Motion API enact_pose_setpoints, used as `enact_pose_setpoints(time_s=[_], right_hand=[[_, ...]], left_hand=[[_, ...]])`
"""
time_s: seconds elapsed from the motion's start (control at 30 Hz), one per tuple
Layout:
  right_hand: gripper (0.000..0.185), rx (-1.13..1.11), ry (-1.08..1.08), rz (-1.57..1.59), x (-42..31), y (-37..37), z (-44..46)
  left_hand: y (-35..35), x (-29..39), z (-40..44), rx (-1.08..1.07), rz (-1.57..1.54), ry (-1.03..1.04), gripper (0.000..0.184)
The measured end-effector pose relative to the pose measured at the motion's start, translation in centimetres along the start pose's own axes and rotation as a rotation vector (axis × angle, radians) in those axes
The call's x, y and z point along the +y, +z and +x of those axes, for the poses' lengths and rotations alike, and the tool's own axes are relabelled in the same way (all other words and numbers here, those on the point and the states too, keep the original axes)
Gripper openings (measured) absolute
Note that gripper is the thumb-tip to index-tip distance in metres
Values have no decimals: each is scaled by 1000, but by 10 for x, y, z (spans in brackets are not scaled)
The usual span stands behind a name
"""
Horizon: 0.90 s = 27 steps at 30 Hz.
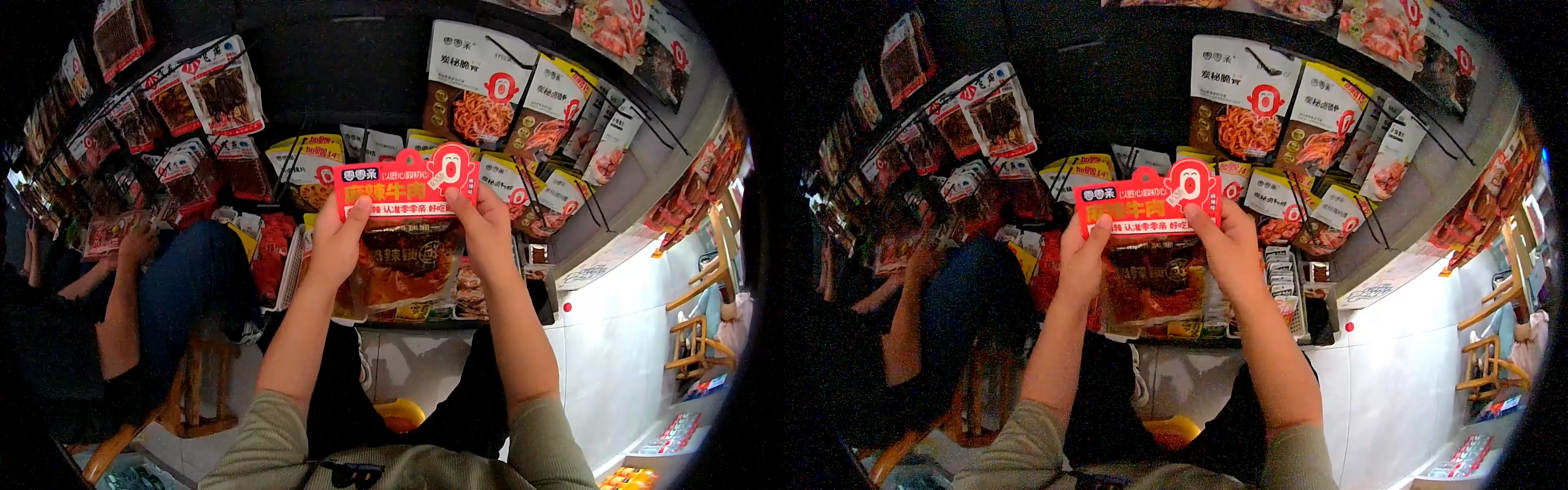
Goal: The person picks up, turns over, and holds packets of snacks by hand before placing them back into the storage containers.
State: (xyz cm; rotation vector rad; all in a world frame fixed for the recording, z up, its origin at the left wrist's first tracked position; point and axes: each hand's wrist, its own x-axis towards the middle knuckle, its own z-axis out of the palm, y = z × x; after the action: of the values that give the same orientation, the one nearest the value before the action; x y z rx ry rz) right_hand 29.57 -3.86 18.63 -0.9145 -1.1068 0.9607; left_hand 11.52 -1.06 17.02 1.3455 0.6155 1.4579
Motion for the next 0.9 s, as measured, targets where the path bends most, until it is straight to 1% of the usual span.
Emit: enact_pose_setpoints(time_s=[0.1, 0.13, 0.23, 0.37, 0.47, 0.53, 0.6, 0.77, 0.87, 0.9], right_hand=[[18, 28, -114, -64, -16, 5, 10], [18, 27, -118, -67, -22, 8, 13], [19, 26, -188, -50, -36, 19, 28], [20, 1, -293, -72, -49, 36, 50], [20, -43, -260, -76, -62, 47, 63], [20, -15, -266, -102, -63, 53, 72], [20, -25, -266, -56, -65, 58, 79], [20, -34, -260, -57, -63, 63, 89], [20, 3, -247, -101, -60, 63, 92], [19, 10, -268, -74, -57, 62, 94]], left_hand=[[1, 10, 16, -25, 52, 1, 27], [3, 14, 21, -25, 49, 4, 27], [6, 34, 36, 4, 74, 97, 25], [-1, 50, 57, 49, 40, 124, 23], [-9, 62, 73, 50, 101, 167, 25], [-9, 68, 80, 66, 77, 151, 25], [-13, 71, 87, 58, 55, 165, 24], [-14, 76, 92, 70, 15, 121, 24], [-18, 69, 96, 90, 39, 93, 24], [-19, 67, 98, 64, 4, 97, 24]])
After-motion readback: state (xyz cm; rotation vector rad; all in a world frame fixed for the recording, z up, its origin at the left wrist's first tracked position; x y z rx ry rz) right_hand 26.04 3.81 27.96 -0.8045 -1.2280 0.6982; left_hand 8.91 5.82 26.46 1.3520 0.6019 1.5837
